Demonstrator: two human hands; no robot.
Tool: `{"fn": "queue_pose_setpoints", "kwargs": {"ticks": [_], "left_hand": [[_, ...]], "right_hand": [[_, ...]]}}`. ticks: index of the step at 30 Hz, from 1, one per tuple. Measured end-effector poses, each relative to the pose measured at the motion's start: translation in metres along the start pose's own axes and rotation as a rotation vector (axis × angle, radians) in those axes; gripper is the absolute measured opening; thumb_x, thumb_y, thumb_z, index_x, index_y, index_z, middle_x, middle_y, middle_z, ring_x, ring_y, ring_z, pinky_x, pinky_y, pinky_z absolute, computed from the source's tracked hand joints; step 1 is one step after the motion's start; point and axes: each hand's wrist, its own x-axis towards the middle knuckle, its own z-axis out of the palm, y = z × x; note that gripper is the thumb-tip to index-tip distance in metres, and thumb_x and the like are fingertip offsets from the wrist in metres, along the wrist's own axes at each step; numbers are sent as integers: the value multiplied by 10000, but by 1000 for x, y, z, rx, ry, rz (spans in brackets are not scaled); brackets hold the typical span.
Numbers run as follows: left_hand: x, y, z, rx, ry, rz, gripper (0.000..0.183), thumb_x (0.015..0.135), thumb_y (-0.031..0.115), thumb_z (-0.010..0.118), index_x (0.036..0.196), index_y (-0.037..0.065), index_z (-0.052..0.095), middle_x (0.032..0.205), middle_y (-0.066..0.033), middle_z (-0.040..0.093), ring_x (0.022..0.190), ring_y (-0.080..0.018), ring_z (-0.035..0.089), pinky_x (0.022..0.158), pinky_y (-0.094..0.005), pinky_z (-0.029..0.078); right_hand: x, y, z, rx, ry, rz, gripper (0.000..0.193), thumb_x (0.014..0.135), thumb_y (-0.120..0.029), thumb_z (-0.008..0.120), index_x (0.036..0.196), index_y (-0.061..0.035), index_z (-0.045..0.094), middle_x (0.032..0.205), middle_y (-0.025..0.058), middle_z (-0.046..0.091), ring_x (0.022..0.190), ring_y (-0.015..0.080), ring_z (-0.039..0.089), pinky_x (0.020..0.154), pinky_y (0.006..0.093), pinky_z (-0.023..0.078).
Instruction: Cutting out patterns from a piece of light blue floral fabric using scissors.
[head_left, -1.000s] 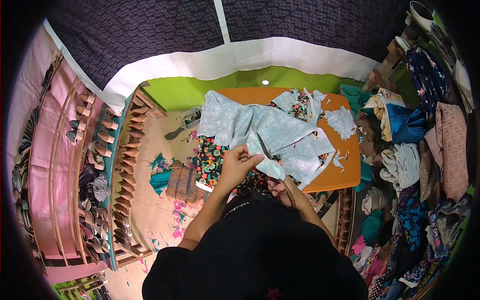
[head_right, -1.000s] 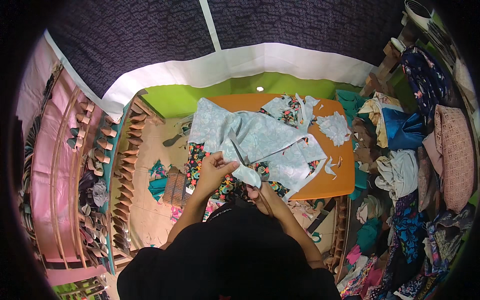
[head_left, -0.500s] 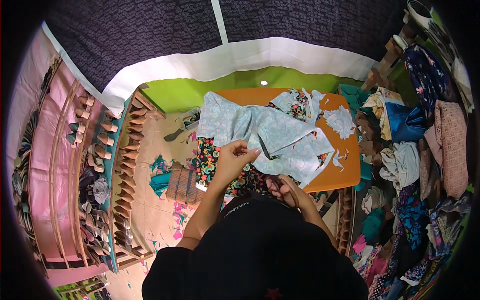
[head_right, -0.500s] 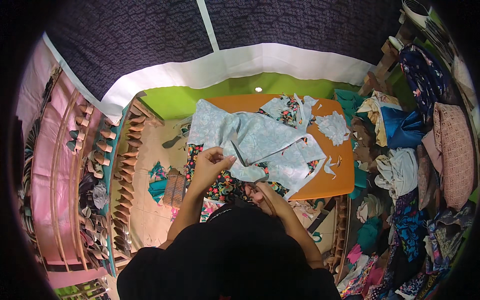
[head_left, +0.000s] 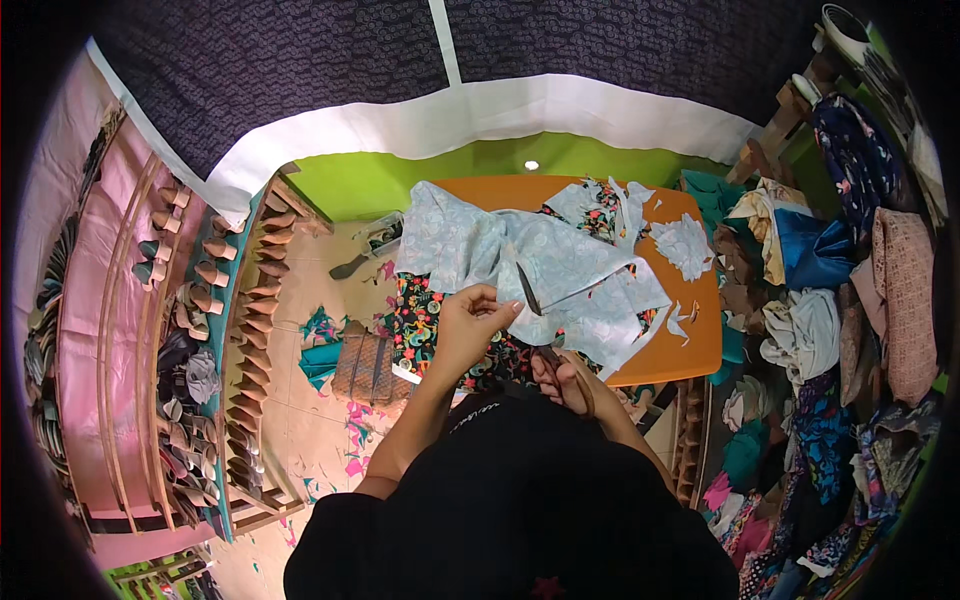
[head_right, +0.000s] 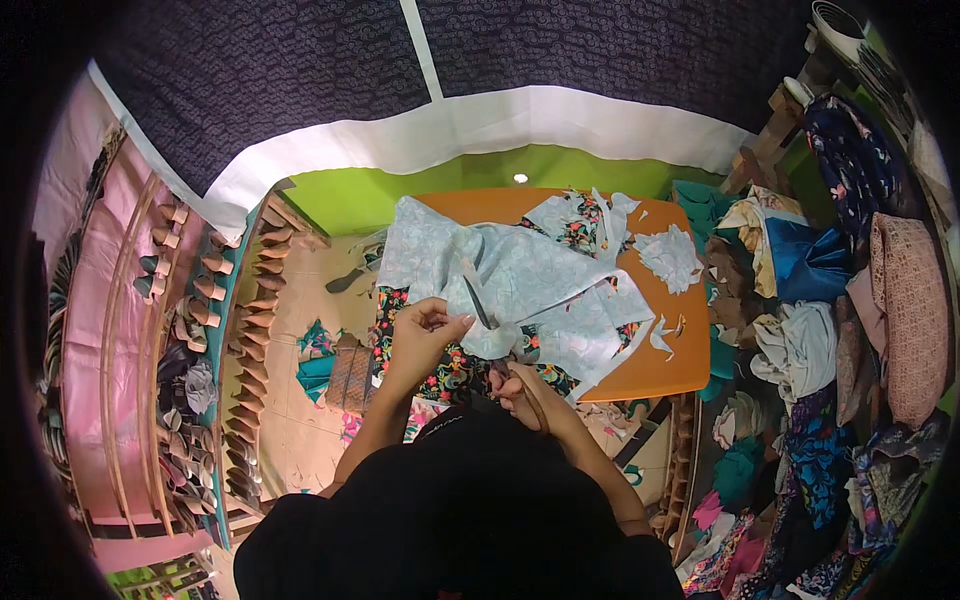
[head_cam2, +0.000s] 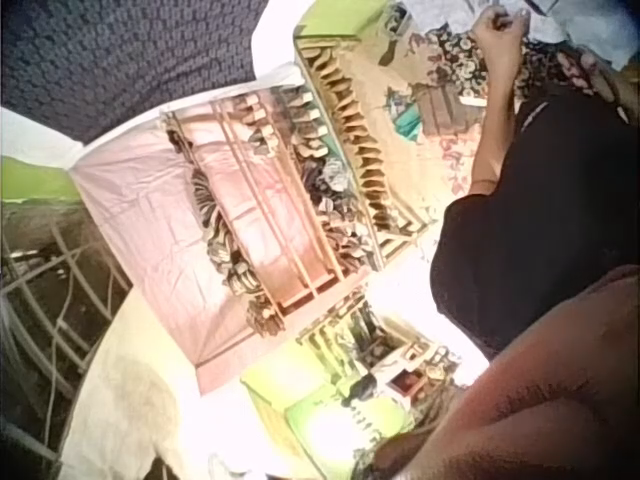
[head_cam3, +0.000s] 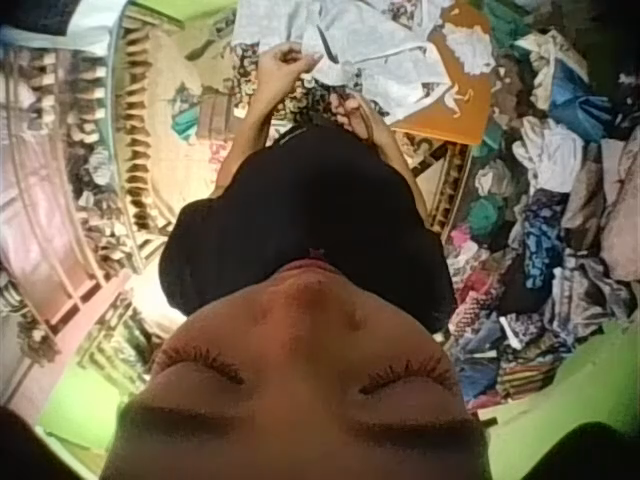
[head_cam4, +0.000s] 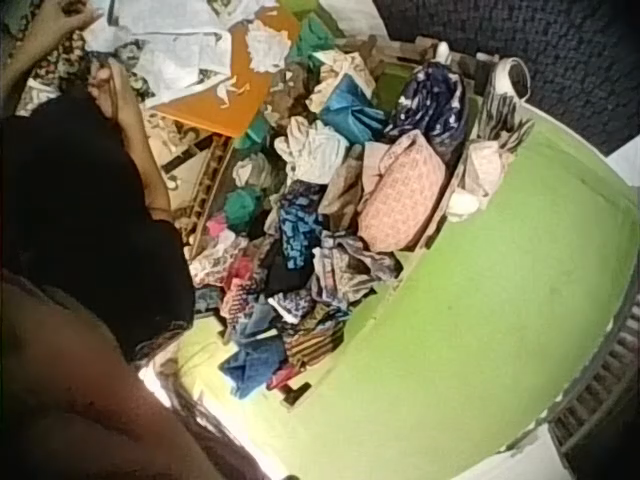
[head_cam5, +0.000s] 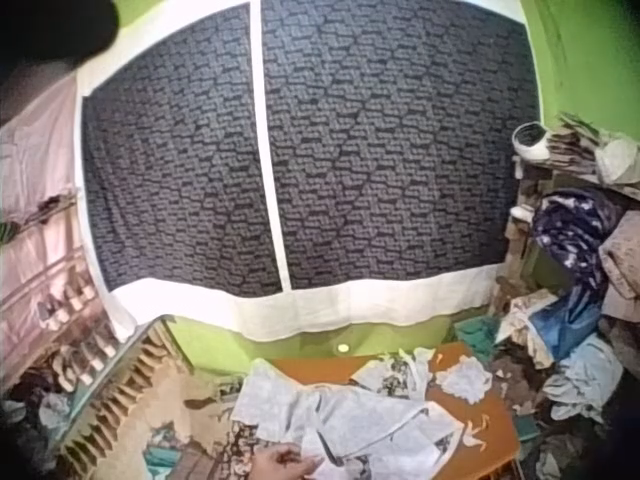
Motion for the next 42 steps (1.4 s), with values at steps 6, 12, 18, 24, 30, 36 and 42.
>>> {"fn": "queue_pose_setpoints", "kwargs": {"ticks": [6,12,18,24,30,36,42], "left_hand": [[1,0,1,-7,-6,-1,132,731,79,657,681,23,548,614,-12,569,526,-33,494,483,-165,381],[1,0,3,-17,4,-12,139,733,78,655,672,24,542,604,-12,565,528,-35,497,479,-166,381],[0,2,3,-32,2,-42,191,716,86,674,634,31,511,606,12,536,539,-16,455,481,-157,351],[-1,3,2,49,-28,-22,175,718,91,673,643,19,533,595,9,539,534,-14,455,480,-155,348],[-2,9,2,84,-83,-58,143,733,111,656,718,16,551,627,-3,553,544,-32,471,480,-175,352],[4,2,1,-125,0,-62,177,758,114,630,829,-24,546,655,-22,563,551,-45,493,490,-179,388],[4,3,2,-90,-37,-68,138,752,107,639,781,-9,569,651,-15,569,552,-47,497,508,-177,394]], "right_hand": [[1,2,0,29,33,31,783,466,-826,428,760,-104,358,634,-52,314,505,28,284,420,163,234],[4,8,-6,-228,63,-153,805,610,-808,267,729,-24,406,593,6,403,505,98,390,452,234,334],[4,3,-5,-251,68,-126,815,610,-804,240,708,-11,401,581,18,396,510,112,388,454,250,328],[4,-6,-4,-212,113,-115,777,533,-830,336,717,-77,393,627,-25,373,554,66,370,475,195,309],[6,8,-6,-230,149,-87,754,568,-802,351,726,-68,409,631,-25,380,574,68,370,508,199,324],[4,-3,-9,-333,98,-68,764,566,-799,369,758,-61,421,640,-32,370,566,60,358,494,190,317],[1,-4,-4,85,-26,-55,510,805,-557,411,818,-49,449,608,-42,364,489,59,351,416,196,298]]}}
